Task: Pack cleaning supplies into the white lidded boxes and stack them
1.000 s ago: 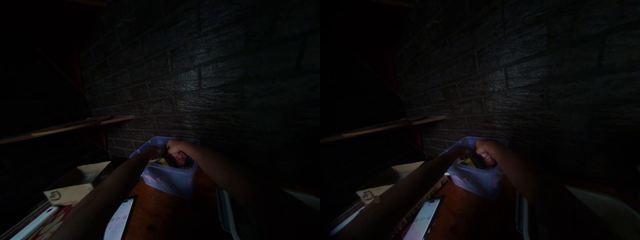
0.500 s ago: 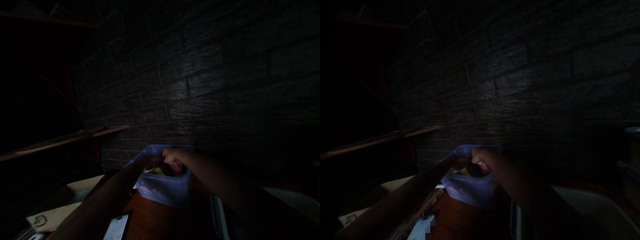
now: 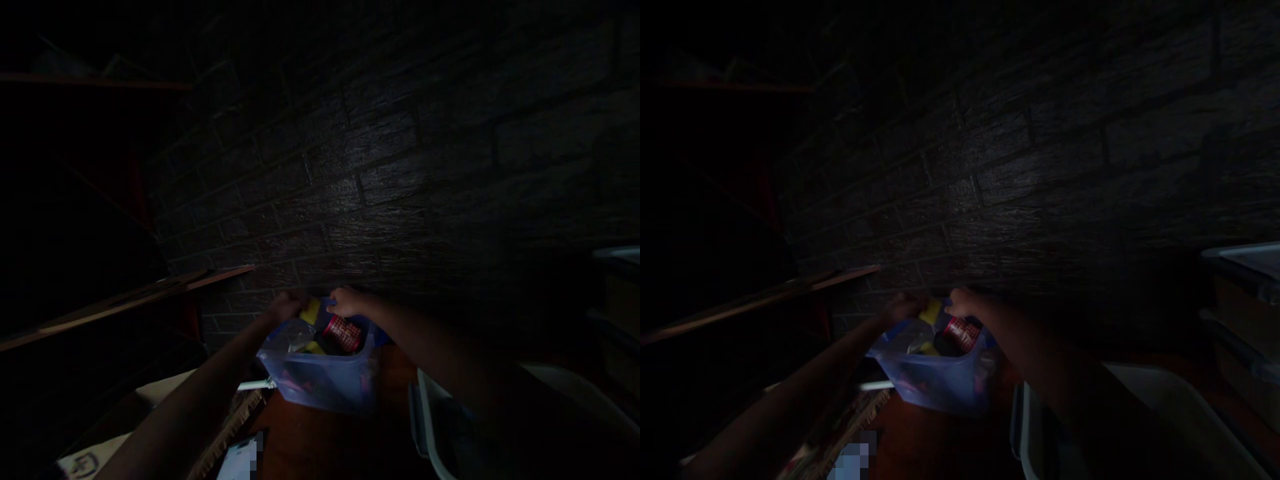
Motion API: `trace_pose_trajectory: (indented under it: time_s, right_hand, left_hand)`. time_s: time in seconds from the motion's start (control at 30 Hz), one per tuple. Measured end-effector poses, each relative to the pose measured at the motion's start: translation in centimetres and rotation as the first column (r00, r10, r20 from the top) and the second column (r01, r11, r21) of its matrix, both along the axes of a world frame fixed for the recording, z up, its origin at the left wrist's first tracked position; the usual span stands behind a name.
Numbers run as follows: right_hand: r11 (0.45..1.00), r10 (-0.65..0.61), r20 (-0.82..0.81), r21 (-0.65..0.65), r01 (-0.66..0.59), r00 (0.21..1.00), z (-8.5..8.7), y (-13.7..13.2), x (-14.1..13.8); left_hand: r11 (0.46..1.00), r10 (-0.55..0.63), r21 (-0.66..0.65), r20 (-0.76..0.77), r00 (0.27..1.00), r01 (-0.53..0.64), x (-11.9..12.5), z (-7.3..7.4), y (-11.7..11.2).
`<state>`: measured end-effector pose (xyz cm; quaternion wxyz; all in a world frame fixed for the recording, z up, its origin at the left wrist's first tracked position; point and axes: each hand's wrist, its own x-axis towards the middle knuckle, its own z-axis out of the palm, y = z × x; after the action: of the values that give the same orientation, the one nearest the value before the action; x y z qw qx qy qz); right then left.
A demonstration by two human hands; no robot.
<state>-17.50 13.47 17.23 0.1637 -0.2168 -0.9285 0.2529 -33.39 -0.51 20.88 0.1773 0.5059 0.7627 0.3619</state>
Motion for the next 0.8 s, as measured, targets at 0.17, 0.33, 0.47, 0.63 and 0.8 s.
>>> trace_pose_trajectory:
  time_s: [0.17, 0.33, 0.47, 0.63, 0.8]
  right_hand:
    - [0.993, -0.01, -0.132, -0.12, -0.006, 0.991, 1.1, -0.3, 2.0]
    - [0.953, -0.001, -0.273, -0.291, -0.082, 0.962, 1.5, -0.1, 6.8]
    - [0.915, -0.043, -0.414, -0.383, -0.131, 0.909, 1.4, 0.1, 14.2]
    - [0.886, -0.133, -0.538, -0.441, -0.144, 0.832, 0.4, -0.2, 24.8]
    - [0.87, -0.235, -0.535, -0.489, -0.07, 0.811, -0.9, -0.8, 31.7]
  left_hand:
    - [0.994, -0.066, 0.088, 0.017, 0.998, 0.064, 1.9, 0.8, 0.2]
    - [0.931, -0.226, 0.309, 0.073, 0.971, 0.194, 6.7, 1.7, 1.4]
    - [0.836, -0.384, 0.467, 0.124, 0.915, 0.288, 12.0, 1.9, 2.0]
    - [0.745, -0.562, 0.552, 0.217, 0.798, 0.374, 20.7, -1.0, 2.9]
    - [0.723, -0.661, 0.603, 0.461, 0.592, 0.337, 27.6, -3.7, 4.3]
